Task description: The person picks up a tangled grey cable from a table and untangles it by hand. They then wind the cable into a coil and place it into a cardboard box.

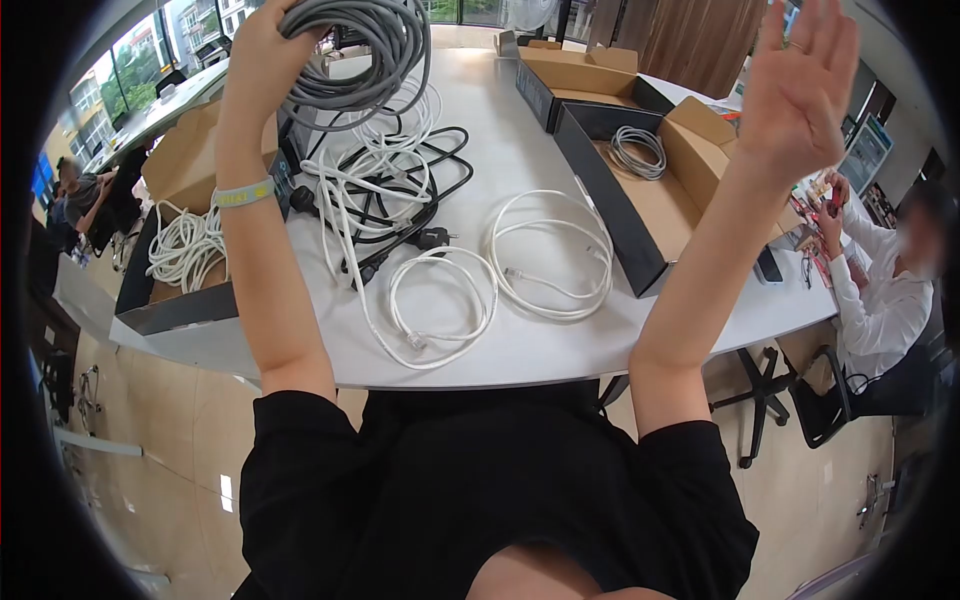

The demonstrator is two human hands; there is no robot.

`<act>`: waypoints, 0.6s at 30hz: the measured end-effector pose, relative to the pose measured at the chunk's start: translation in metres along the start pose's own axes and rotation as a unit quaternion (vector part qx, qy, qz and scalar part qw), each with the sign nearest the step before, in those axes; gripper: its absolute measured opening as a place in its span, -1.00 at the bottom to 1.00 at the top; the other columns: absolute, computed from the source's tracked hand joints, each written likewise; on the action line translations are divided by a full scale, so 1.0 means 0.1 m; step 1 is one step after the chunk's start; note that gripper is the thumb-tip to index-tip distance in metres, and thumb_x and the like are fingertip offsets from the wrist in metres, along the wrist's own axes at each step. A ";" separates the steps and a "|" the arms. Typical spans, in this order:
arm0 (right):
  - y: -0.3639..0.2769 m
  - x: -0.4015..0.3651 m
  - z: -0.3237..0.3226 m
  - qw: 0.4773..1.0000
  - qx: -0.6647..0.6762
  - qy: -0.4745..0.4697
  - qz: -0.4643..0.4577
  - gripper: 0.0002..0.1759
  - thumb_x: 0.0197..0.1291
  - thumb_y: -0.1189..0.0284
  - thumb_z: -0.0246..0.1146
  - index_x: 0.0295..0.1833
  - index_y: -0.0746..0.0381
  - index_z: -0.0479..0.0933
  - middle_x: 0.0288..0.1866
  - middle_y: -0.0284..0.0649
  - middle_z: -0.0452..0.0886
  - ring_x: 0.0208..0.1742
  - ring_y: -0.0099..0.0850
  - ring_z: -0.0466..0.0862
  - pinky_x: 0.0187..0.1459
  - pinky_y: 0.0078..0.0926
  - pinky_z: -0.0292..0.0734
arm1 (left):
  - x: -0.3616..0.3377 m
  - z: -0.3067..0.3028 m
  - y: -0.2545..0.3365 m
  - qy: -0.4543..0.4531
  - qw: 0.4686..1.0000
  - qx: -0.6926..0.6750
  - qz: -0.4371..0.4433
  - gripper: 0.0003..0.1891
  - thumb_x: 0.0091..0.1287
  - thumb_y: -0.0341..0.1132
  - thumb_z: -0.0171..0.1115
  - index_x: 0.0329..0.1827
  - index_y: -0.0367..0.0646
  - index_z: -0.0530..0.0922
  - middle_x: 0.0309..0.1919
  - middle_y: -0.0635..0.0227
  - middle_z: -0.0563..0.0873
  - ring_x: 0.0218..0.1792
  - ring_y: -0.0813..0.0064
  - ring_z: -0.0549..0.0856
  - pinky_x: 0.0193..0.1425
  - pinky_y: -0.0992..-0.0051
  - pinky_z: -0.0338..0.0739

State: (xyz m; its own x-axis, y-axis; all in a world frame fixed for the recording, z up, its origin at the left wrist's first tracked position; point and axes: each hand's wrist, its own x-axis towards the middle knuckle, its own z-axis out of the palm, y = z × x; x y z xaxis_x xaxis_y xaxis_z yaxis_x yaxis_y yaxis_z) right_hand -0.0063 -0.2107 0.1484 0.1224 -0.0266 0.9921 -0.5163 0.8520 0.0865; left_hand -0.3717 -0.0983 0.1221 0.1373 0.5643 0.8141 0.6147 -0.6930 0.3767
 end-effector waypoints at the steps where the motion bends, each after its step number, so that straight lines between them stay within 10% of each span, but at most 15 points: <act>1: -0.03 0.02 0.02 0.997 -0.066 0.017 -0.026 -0.29 -0.13 0.56 0.07 0.26 0.43 0.14 0.26 -0.03 0.21 0.33 -0.19 0.15 0.38 -0.13 -0.10 | -0.01 -0.02 0.02 0.007 1.000 0.006 0.016 -0.81 0.09 -0.43 0.13 -0.21 -0.19 0.53 -0.55 0.44 0.56 -0.52 0.67 0.50 -0.41 0.63 0.34; 2: -0.04 0.04 0.06 0.990 -0.128 0.034 -0.051 -0.39 -0.14 0.64 0.07 0.18 0.42 0.33 0.14 -0.02 0.43 0.24 -0.15 0.36 0.34 -0.08 0.05 | -0.02 -0.06 0.04 0.015 0.999 0.017 0.030 -0.81 0.09 -0.44 0.12 -0.22 -0.18 0.54 -0.56 0.48 0.55 -0.53 0.70 0.48 -0.43 0.66 0.32; 4: -0.04 0.06 0.19 0.976 -0.190 0.056 -0.089 -0.23 -0.34 0.67 -0.06 0.23 0.47 0.22 0.30 0.02 0.26 0.36 -0.01 0.17 0.38 0.16 -0.25 | 0.00 -0.02 -0.05 0.017 0.998 -0.043 0.049 -0.74 0.03 -0.43 0.15 -0.17 -0.19 0.54 -0.49 0.43 0.60 -0.50 0.66 0.52 -0.32 0.64 0.41; 6: -0.11 0.09 -0.12 0.974 -0.223 -0.043 -0.020 -0.26 -0.11 0.53 0.09 0.31 0.37 0.16 0.38 -0.01 0.15 0.41 -0.08 0.12 0.40 0.04 -0.19 | 0.05 0.09 -0.20 0.160 0.959 0.065 0.224 -0.71 -0.01 -0.43 0.18 -0.16 -0.16 0.55 -0.46 0.37 0.61 -0.43 0.62 0.57 -0.29 0.60 0.46; 7: -0.08 0.08 0.02 0.980 -0.180 -0.082 0.023 -0.12 -0.21 0.58 0.02 0.39 0.25 -0.01 0.45 -0.15 -0.04 0.47 -0.19 -0.06 0.42 -0.10 -0.28 | -0.05 0.05 0.31 0.083 0.983 -0.064 0.149 -0.83 -0.05 -0.54 0.16 -0.35 -0.27 0.48 -0.49 0.03 0.59 -0.40 0.05 0.59 -0.32 0.33 0.43; 10: 0.15 0.00 0.26 0.971 -0.178 -0.110 0.114 0.05 -0.30 0.65 0.01 0.47 0.14 -0.18 0.50 -0.16 -0.17 0.51 -0.22 -0.19 0.42 -0.11 -0.29 | 0.01 0.16 0.22 0.063 0.974 -0.149 0.161 -0.75 0.03 -0.48 0.25 -0.21 -0.21 0.48 -0.39 0.04 0.62 -0.44 0.30 0.60 -0.35 0.41 0.43; 11: 0.27 -0.06 0.28 0.944 -0.263 -0.104 0.169 0.07 -0.31 0.65 0.07 0.47 0.14 -0.17 0.48 -0.05 -0.10 0.50 -0.14 -0.14 0.40 0.02 -0.19 | -0.02 0.21 0.16 0.088 0.971 -0.160 0.157 -0.85 0.05 -0.39 0.22 -0.35 -0.26 0.53 -0.52 0.39 0.60 -0.39 0.59 0.58 -0.29 0.56 0.44; 14: 0.75 -0.27 0.11 0.841 -0.437 -0.303 0.102 -0.21 0.07 0.15 0.17 0.37 0.27 0.13 0.42 -0.09 0.12 0.46 -0.20 0.05 0.38 0.02 -0.14 | -0.10 0.33 0.24 -0.005 0.914 -0.401 0.065 -0.79 0.02 -0.44 0.29 -0.28 -0.26 0.51 -0.41 0.39 0.62 -0.29 0.60 0.60 -0.26 0.59 0.49; 18: 1.01 -0.73 0.62 0.819 -0.414 -0.336 0.211 -0.32 0.13 0.31 0.09 0.40 0.18 0.13 0.43 -0.12 0.12 0.43 -0.22 0.14 0.31 -0.21 0.08 | -0.02 0.72 0.17 0.020 0.755 -0.654 0.041 -0.76 0.10 -0.37 0.27 -0.18 -0.21 0.49 -0.35 0.34 0.61 -0.33 0.62 0.57 -0.29 0.60 0.50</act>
State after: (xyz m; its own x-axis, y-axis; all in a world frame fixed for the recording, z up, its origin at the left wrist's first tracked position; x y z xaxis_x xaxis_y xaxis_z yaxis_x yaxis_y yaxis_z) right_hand -0.1197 -0.1555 0.0907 -0.5564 0.3170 0.7681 0.3938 0.9146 -0.0922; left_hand -0.3056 -0.0792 0.0947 0.0937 0.4994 0.8613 -0.6918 -0.5895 0.4171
